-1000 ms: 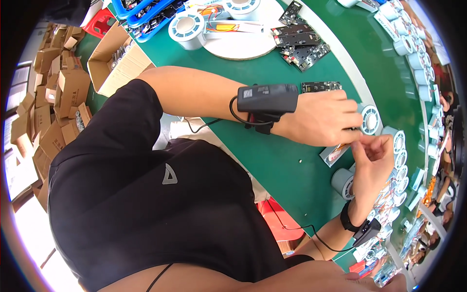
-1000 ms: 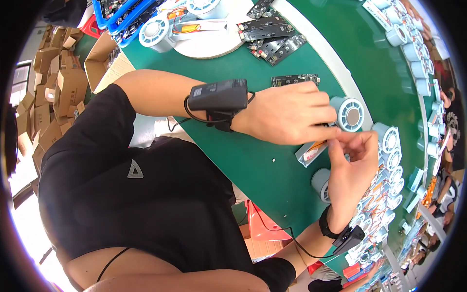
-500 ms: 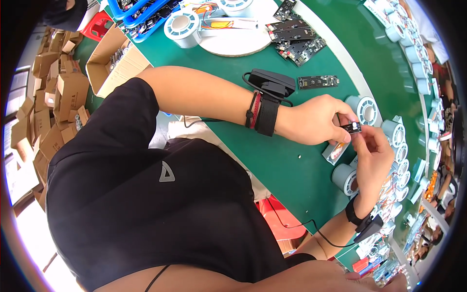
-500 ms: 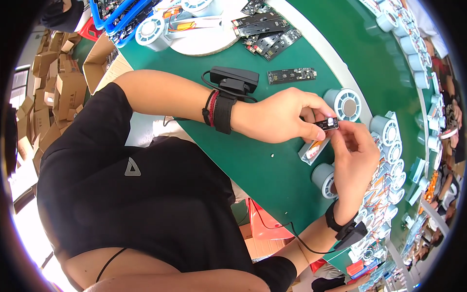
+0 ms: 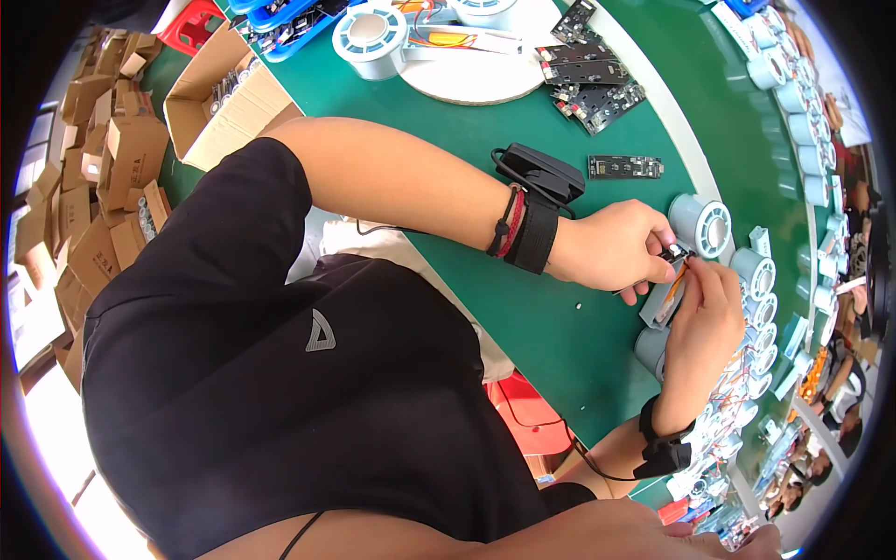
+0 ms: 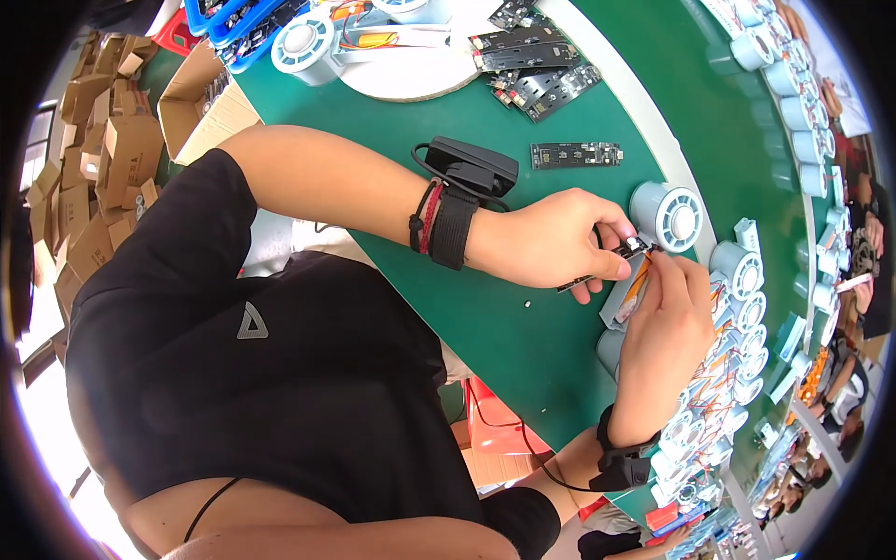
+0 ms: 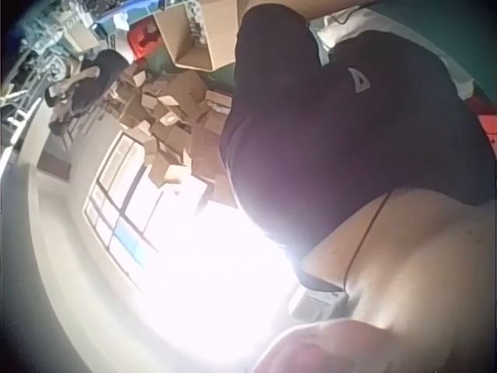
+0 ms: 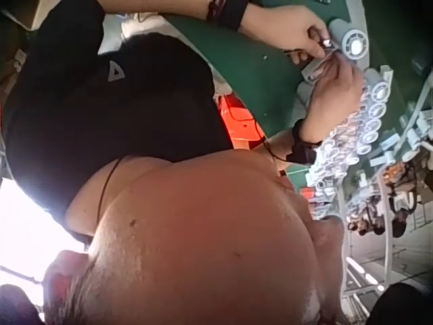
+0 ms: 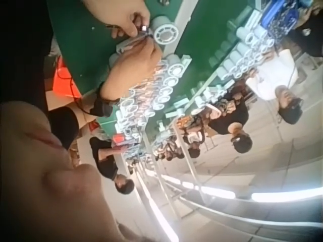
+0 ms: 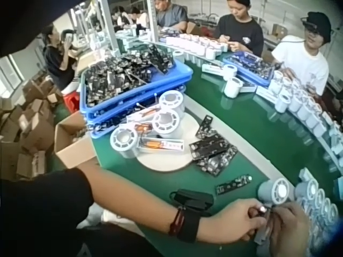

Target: The person assembles a handheld fan by connecting a circuit board to a battery, fitting the components into a plastic housing, and placing the assembly onto a tray.

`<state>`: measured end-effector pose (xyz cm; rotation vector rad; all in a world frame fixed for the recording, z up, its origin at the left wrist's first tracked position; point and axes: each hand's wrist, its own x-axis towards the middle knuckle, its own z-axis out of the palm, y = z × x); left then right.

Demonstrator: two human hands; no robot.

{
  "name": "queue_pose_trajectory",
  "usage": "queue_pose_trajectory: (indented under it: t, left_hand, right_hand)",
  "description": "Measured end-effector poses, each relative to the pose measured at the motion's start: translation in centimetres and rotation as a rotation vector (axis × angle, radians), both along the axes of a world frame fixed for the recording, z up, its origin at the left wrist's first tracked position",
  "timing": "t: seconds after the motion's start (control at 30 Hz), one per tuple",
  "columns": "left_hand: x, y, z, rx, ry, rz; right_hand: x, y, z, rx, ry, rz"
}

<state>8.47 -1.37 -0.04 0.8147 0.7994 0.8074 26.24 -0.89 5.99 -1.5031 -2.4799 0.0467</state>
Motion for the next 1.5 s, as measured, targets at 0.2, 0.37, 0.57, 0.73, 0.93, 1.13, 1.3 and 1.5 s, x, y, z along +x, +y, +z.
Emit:
queue_pose_trajectory:
  t: [0.2,0.37,0.57,0.73,0.93,1.13,1.3,1.5]
  left_hand:
    - [-0.2,-0.1,0.0,0.013,-0.033,0.018]
    - [-0.5,0.3,0.3,-0.095,-0.059,-0.024]
    - [-0.5,0.9,0.7,0.045,0.093,-0.031]
    - [-1.0,1.8,0.6,-0.015,0.105,-0.087]
    - [-0.8,1.7,0.4,-0.069,0.026,-0.033]
    - [-0.5,1.8,0.3,-0.071,-0.002,-0.025]
    - [-0.2,1.7,-0.3,-0.071,-0.062,0.028]
    - [0.7,1.3,0.0,-0.039,-0.026,0.03]
  right_hand:
    - [-0.2,-0.3,0.6,-0.078,-0.021,-0.023]
    - [0.3,0.4,-0.1,-0.152,0.078,-0.111]
    - [0.1,0.4,-1.4,-0.066,0.122,-0.207]
    - [0.5,0.5,-0.6,-0.002,0.06,-0.078]
    - [0.3,0.7,-1.1,-0.123,0.155,-0.208]
    - [0.5,0.7,-1.1,-0.075,0.043,-0.197]
    - [0.0,0.2,0.6,-0.127,-0.118,-0.071]
    - [6.2,8.0,3.3,0.025,-0.018,0.033]
